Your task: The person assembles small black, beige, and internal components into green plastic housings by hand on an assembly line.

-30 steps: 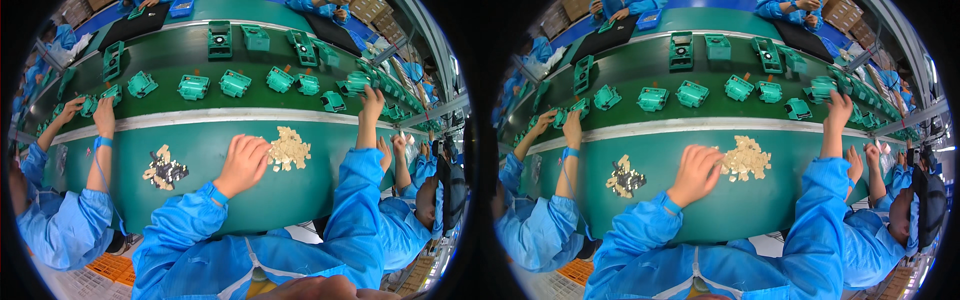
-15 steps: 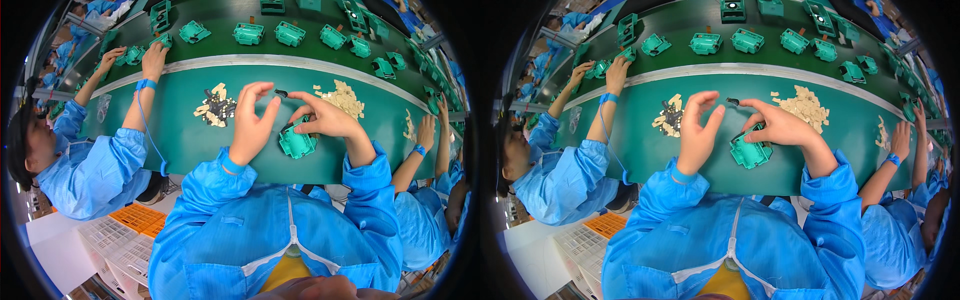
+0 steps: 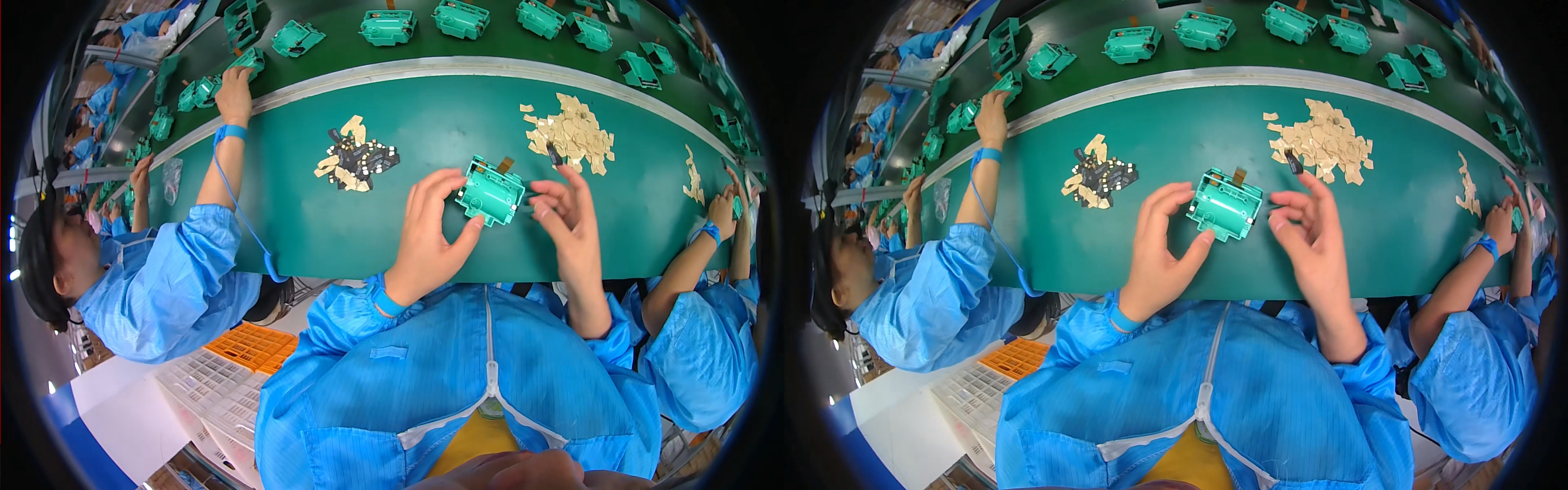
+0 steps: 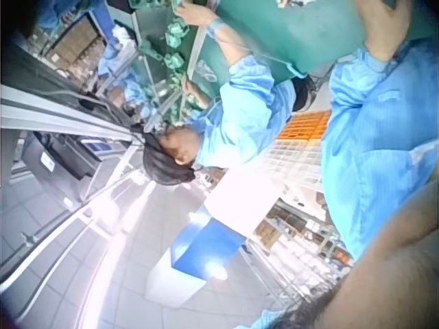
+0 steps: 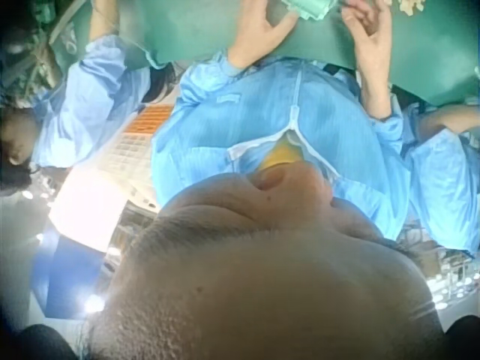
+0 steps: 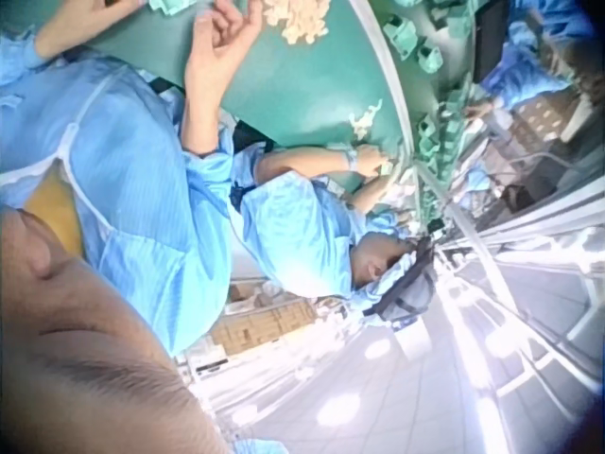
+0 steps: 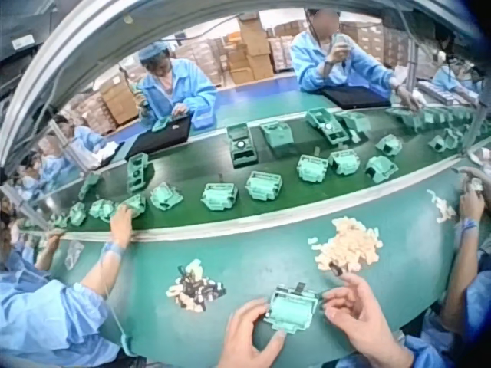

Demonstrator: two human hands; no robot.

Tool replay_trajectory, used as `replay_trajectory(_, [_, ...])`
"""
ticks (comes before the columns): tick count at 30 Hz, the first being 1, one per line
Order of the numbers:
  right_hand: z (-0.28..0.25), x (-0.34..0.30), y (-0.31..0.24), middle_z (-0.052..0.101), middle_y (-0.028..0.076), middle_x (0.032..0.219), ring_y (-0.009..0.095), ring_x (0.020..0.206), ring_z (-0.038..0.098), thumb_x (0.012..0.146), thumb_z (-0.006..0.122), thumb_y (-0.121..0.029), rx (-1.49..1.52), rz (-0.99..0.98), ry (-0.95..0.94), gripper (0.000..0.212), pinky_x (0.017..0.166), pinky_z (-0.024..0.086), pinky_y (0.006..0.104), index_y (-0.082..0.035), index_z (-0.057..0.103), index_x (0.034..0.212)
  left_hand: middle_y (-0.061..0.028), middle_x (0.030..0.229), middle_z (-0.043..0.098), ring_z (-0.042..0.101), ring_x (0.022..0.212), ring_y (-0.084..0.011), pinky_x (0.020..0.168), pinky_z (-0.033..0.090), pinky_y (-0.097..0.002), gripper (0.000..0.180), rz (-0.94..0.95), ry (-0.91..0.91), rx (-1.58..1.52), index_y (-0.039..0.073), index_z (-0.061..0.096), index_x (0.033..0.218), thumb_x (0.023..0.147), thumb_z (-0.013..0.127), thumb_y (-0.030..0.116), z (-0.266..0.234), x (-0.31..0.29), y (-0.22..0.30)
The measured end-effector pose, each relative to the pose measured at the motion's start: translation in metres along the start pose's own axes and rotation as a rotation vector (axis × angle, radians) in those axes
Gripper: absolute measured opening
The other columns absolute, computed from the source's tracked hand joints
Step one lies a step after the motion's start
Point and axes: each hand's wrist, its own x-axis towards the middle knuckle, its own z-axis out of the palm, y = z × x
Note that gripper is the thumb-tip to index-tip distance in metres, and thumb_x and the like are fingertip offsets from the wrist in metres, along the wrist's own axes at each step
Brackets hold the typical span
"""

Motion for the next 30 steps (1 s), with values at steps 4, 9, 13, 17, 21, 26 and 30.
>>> replay_trajectory(4, [0.017,-0.020,0.015,0.051,0.022,0.144,0.025,0.127,0.057,0.096,0.060,-0.002,0.105,-0.001,0.005,0.076,0.101,0.047,0.0339,-0.005,0.018,0.159,-0.0209,0.144,0.048,0.048,0.131,-0.0365,0.107,0.043,-0.0437,0.076,-0.015,-0.129,0.121,0.002,0.044,0.143,0.079,0.083,0.012,0.006,0.004,0.014])
replay_trajectory(9, [0.016,-0.017,0.013,0.048,0.023,0.149,0.027,0.133,0.053,0.097,0.057,0.000,0.134,-0.028,-0.068,0.078,0.102,0.046,0.0343,-0.006,0.012,0.161,-0.0223,0.145,0.046,0.047,0.131,-0.0401,0.108,0.041,-0.0462,0.085,-0.076,-0.122,0.209,0.002,0.043,0.144,0.074,0.089,0.016,0.003,-0.007,0.026])
replay_trajectory(13, [0.013,-0.019,0.009,0.053,0.020,0.143,0.025,0.128,0.056,0.097,0.058,0.000,0.194,0.051,-0.095,0.062,0.102,0.046,0.0327,-0.004,0.032,0.153,-0.0195,0.140,0.048,0.047,0.129,-0.0393,0.106,0.042,-0.0478,0.083,-0.039,-0.112,0.378,0.005,0.047,0.140,0.071,0.091,0.017,-0.003,-0.008,0.036])
replay_trajectory(17, [0.007,-0.016,0.010,0.061,0.012,0.123,0.013,0.102,0.060,0.095,0.060,0.002,0.267,-0.004,0.020,0.010,0.092,0.048,0.0280,-0.003,0.060,0.103,-0.0162,0.138,0.049,0.047,0.127,-0.0385,0.105,0.042,-0.0481,0.078,0.128,-0.159,0.247,0.006,0.051,0.137,0.071,0.090,0.017,0.004,-0.005,0.013])
replay_trajectory(21, [-0.005,-0.017,0.019,0.062,0.009,0.109,0.009,0.093,0.057,0.093,0.062,0.004,0.334,0.034,-0.132,0.008,0.084,0.046,0.0246,-0.004,0.058,0.092,-0.0150,0.142,0.047,0.043,0.130,-0.0393,0.105,0.040,-0.0474,0.073,0.086,-0.139,0.267,0.008,0.055,0.134,0.070,0.090,0.018,0.013,-0.014,0.012])
replay_trajectory(26, [-0.004,-0.017,0.022,0.063,0.005,0.096,0.007,0.084,0.056,0.090,0.067,0.006,0.276,0.124,-0.134,0.015,0.078,0.045,0.0221,-0.004,0.056,0.087,-0.0173,0.145,0.044,0.042,0.131,-0.0402,0.106,0.038,-0.0483,0.066,0.042,-0.096,0.247,0.010,0.059,0.131,0.071,0.086,0.016,0.019,-0.015,0.014])
replay_trajectory(30, [-0.001,-0.019,0.019,0.063,0.005,0.096,0.006,0.082,0.056,0.089,0.067,0.008,0.238,0.165,-0.111,0.017,0.075,0.045,0.0206,-0.004,0.055,0.086,-0.0180,0.145,0.043,0.041,0.129,-0.0398,0.107,0.037,-0.0491,0.062,0.044,-0.074,0.153,0.011,0.062,0.129,0.072,0.084,0.016,0.024,-0.015,0.006])
